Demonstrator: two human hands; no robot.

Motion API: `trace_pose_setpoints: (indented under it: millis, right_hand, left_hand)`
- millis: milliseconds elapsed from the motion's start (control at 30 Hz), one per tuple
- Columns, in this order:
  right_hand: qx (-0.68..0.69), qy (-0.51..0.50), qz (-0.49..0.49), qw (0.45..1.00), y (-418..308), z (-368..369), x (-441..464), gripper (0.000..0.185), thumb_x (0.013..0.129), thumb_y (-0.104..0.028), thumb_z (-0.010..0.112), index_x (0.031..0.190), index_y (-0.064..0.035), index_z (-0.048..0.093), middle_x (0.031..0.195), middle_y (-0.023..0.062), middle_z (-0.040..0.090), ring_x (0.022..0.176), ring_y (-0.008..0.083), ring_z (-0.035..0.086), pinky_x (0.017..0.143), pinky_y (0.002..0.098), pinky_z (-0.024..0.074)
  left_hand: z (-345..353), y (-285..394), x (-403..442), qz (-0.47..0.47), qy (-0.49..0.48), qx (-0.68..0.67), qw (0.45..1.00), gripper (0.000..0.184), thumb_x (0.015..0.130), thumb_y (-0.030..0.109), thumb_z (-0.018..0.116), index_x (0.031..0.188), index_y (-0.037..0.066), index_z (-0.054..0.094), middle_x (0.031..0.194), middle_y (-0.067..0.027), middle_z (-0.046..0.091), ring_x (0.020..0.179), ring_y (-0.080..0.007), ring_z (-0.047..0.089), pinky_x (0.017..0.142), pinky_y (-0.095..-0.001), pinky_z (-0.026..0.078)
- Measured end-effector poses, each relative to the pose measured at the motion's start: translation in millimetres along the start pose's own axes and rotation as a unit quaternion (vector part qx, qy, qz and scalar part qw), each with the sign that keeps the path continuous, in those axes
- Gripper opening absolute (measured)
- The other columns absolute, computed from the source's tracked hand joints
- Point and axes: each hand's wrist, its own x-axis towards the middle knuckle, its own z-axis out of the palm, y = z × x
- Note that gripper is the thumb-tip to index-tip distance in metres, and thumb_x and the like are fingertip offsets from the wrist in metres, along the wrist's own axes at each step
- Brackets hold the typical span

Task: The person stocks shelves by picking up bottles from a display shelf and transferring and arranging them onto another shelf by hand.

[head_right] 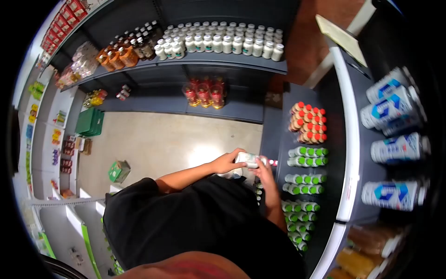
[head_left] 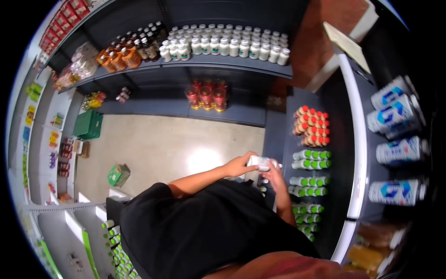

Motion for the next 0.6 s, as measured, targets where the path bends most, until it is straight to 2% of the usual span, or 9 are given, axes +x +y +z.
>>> trace_pose_setpoints:
  millis: [67, 100, 133, 233, 333, 433, 533, 600]
  right_hand:
    - [-0.045, -0.020, 0.000, 0.999, -29, -2, 46, 0.041, 0.096, -0.039, 0.062, 0.124, -0.0120, 0.050, 0.098, 0.0040, 0.065, 0.067, 0.0119, 0.063, 0.060, 0.0213, 0.0455]
    - [-0.069, -0.026, -0.012, 0.997, -40, -1, 72, 0.041, 0.095, -0.040, 0.063, 0.123, -0.0116, 0.052, 0.096, 0.0030, 0.065, 0.063, 0.0099, 0.060, 0.057, 0.0199, 0.0439]
    - [-0.112, -0.049, 0.023, 0.992, -74, 10, 79, 0.044, 0.093, -0.040, 0.065, 0.124, -0.0111, 0.054, 0.094, 0.0013, 0.063, 0.063, 0.0076, 0.055, 0.056, 0.0202, 0.0425]
    - [-0.184, -0.041, -0.068, 0.980, -111, 49, 128, 0.058, 0.092, -0.038, 0.068, 0.136, -0.0078, 0.047, 0.094, 0.0014, 0.064, 0.076, 0.0080, 0.057, 0.062, 0.0233, 0.0418]
    - [-0.195, -0.068, -0.083, 0.975, -132, 90, 168, 0.062, 0.090, -0.028, 0.072, 0.140, -0.0068, 0.043, 0.099, 0.0032, 0.065, 0.078, 0.0085, 0.058, 0.063, 0.0240, 0.0411]
    - [-0.192, -0.090, -0.065, 0.975, -129, 127, 221, 0.064, 0.091, -0.025, 0.072, 0.142, -0.0053, 0.040, 0.101, 0.0059, 0.067, 0.081, 0.0084, 0.060, 0.061, 0.0213, 0.0402]
    - [-0.192, -0.094, 0.000, 0.977, -133, 167, 263, 0.067, 0.091, -0.025, 0.072, 0.144, -0.0032, 0.036, 0.106, 0.0071, 0.067, 0.085, 0.0095, 0.062, 0.061, 0.0208, 0.0409]
    - [-0.169, -0.152, -0.037, 0.973, -146, 196, 283, 0.071, 0.090, -0.013, 0.073, 0.146, -0.0015, 0.030, 0.113, 0.0114, 0.065, 0.095, 0.0136, 0.064, 0.069, 0.0234, 0.0476]
  left_hand:
    - [-9, 0, 20, 0.013, 0.055, 0.016, 0.998, 0.059, 0.092, 0.043, 0.066, 0.134, 0.011, 0.040, 0.097, -0.0220, 0.067, 0.089, -0.0365, 0.068, 0.079, -0.0408, 0.051]
    - [-20, 3, 25, 0.005, 0.071, 0.000, 0.997, 0.059, 0.092, 0.040, 0.067, 0.134, 0.011, 0.039, 0.099, -0.0207, 0.067, 0.088, -0.0332, 0.067, 0.079, -0.0395, 0.051]
    - [-32, 11, 32, 0.001, 0.087, -0.016, 0.996, 0.058, 0.092, 0.038, 0.068, 0.135, 0.011, 0.038, 0.101, -0.0194, 0.066, 0.087, -0.0300, 0.066, 0.079, -0.0381, 0.051]
    - [-70, 5, 57, -0.010, 0.137, -0.080, 0.987, 0.059, 0.091, 0.029, 0.070, 0.136, 0.012, 0.036, 0.105, -0.0145, 0.064, 0.087, -0.0228, 0.063, 0.078, -0.0341, 0.050]
    - [-102, -21, 74, -0.003, 0.201, -0.125, 0.972, 0.061, 0.091, 0.025, 0.071, 0.139, 0.012, 0.036, 0.109, -0.0114, 0.063, 0.089, -0.0182, 0.061, 0.081, -0.0318, 0.049]
    - [-142, -51, 88, -0.051, 0.207, -0.120, 0.970, 0.064, 0.090, 0.029, 0.071, 0.142, 0.013, 0.037, 0.115, -0.0173, 0.065, 0.101, -0.0261, 0.065, 0.086, -0.0361, 0.050]
    - [-189, -82, 95, -0.035, 0.241, -0.127, 0.961, 0.064, 0.088, 0.029, 0.072, 0.141, 0.011, 0.040, 0.117, -0.0164, 0.065, 0.107, -0.0267, 0.065, 0.091, -0.0364, 0.050]
    - [-225, -90, 96, -0.027, 0.258, -0.147, 0.954, 0.063, 0.087, 0.029, 0.073, 0.139, 0.009, 0.043, 0.119, -0.0152, 0.065, 0.110, -0.0248, 0.064, 0.094, -0.0353, 0.049]
